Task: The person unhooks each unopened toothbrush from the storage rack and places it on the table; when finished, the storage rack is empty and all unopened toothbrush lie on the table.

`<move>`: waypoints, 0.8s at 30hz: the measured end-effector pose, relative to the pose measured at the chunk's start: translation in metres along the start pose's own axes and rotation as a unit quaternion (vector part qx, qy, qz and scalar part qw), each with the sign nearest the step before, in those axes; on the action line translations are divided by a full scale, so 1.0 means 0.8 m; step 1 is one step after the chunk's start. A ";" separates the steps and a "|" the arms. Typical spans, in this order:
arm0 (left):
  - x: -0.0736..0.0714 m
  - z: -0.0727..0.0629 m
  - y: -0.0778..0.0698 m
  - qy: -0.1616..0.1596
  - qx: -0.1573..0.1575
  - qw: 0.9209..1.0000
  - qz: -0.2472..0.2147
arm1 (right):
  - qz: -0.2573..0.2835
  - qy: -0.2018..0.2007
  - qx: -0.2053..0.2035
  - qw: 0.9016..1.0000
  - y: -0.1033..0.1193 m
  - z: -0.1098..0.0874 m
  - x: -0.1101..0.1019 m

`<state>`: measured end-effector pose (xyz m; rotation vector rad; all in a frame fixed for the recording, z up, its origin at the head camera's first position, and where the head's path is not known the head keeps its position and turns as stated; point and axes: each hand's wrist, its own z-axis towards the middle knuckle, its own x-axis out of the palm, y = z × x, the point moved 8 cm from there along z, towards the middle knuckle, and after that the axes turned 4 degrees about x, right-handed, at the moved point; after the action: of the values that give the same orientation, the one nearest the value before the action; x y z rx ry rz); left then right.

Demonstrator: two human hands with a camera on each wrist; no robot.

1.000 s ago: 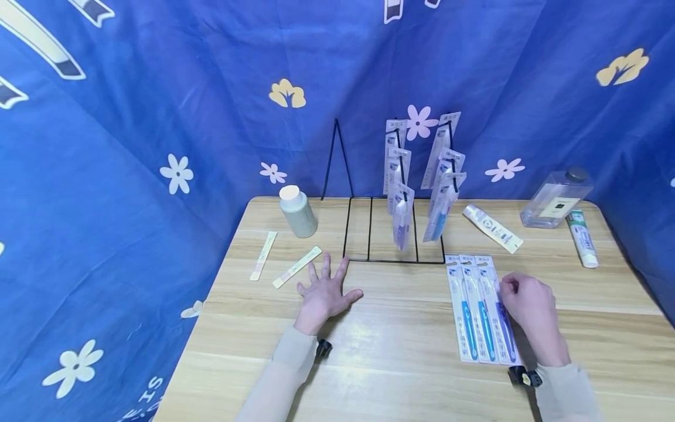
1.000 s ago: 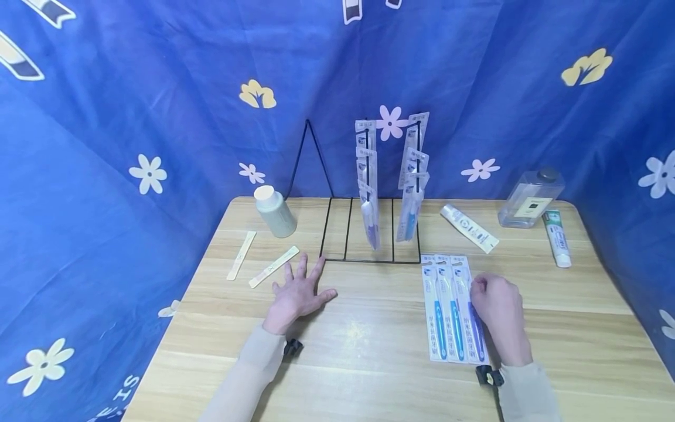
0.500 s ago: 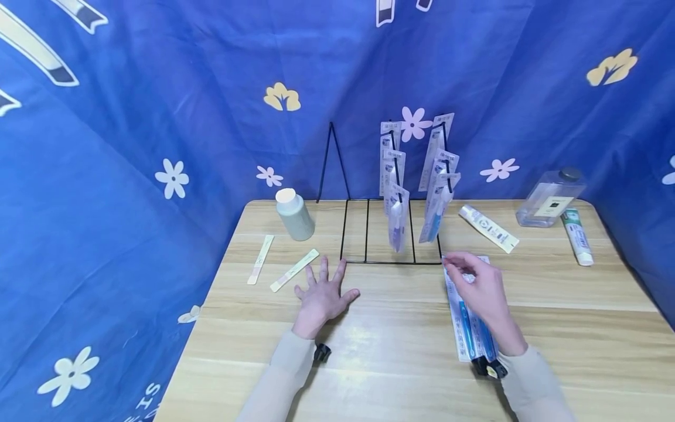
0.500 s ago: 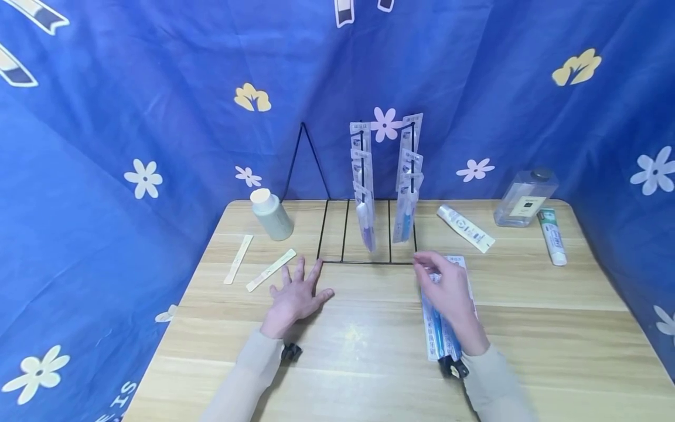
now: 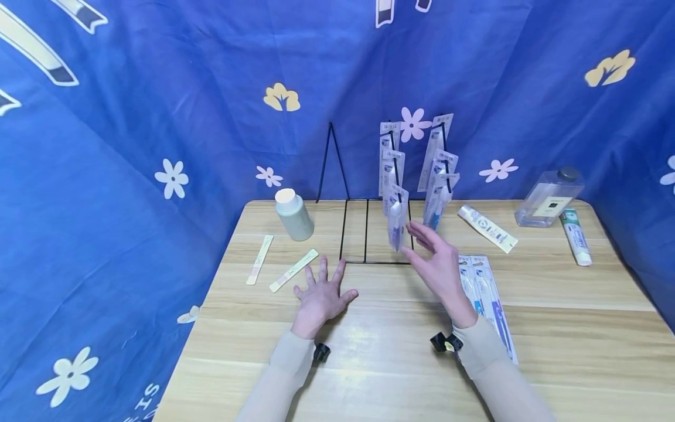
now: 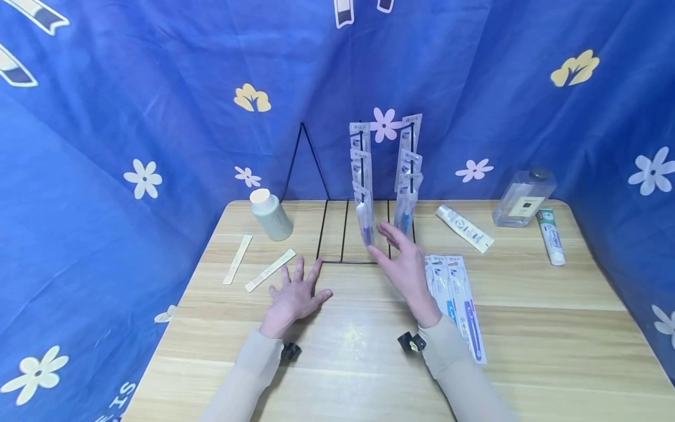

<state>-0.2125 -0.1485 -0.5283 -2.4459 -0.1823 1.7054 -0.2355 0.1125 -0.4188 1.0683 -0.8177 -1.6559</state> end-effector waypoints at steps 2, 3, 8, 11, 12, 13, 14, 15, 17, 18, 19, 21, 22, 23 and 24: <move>0.000 0.000 0.000 -0.001 0.000 1.000 -0.001 | 0.004 0.003 0.005 1.000 0.003 0.006 0.005; -0.001 -0.001 0.000 -0.001 0.000 1.000 -0.002 | 0.004 0.005 0.008 1.000 0.004 0.009 0.008; -0.002 -0.002 0.000 -0.002 0.002 1.000 -0.001 | -0.006 0.004 0.018 1.000 0.009 0.020 0.016; -0.002 -0.002 0.001 -0.003 0.003 1.000 -0.001 | -0.009 0.002 0.017 1.000 0.012 0.026 0.020; -0.002 -0.001 0.001 -0.003 0.003 1.000 -0.001 | -0.009 0.001 0.015 1.000 0.013 0.028 0.022; -0.002 -0.001 0.001 -0.002 0.002 1.000 0.000 | -0.007 0.000 0.013 1.000 0.014 0.029 0.023; -0.001 -0.002 0.001 0.000 0.001 1.000 0.000 | -0.006 -0.001 0.011 1.000 0.015 0.031 0.024; -0.001 -0.002 0.001 0.002 0.001 1.000 0.001 | -0.005 -0.002 0.010 1.000 0.016 0.032 0.025; -0.001 -0.002 0.002 0.005 -0.001 1.000 0.002 | -0.004 -0.009 0.007 1.000 0.018 0.034 0.027; 0.000 -0.002 0.002 0.006 -0.002 1.000 0.003 | -0.006 -0.013 0.006 1.000 0.018 0.034 0.027; 0.000 -0.002 0.002 0.007 -0.002 1.000 0.004 | -0.009 -0.018 0.004 1.000 0.019 0.035 0.027; 0.000 -0.001 0.002 0.006 -0.002 1.000 0.004 | -0.014 -0.028 -0.003 1.000 0.021 0.037 0.028; 0.000 -0.001 0.002 0.005 -0.002 1.000 0.003 | -0.017 -0.032 -0.007 0.999 0.022 0.037 0.028; 0.000 -0.001 0.002 0.004 -0.002 1.000 0.002 | -0.020 -0.035 -0.009 0.999 0.022 0.038 0.029; 0.000 -0.001 0.002 0.003 -0.002 1.000 0.001 | -0.021 -0.037 -0.011 0.999 0.022 0.038 0.029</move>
<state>-0.2115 -0.1503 -0.5284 -2.4553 -0.1826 1.7010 -0.2603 0.0859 -0.3974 1.0214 -0.8273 -1.7450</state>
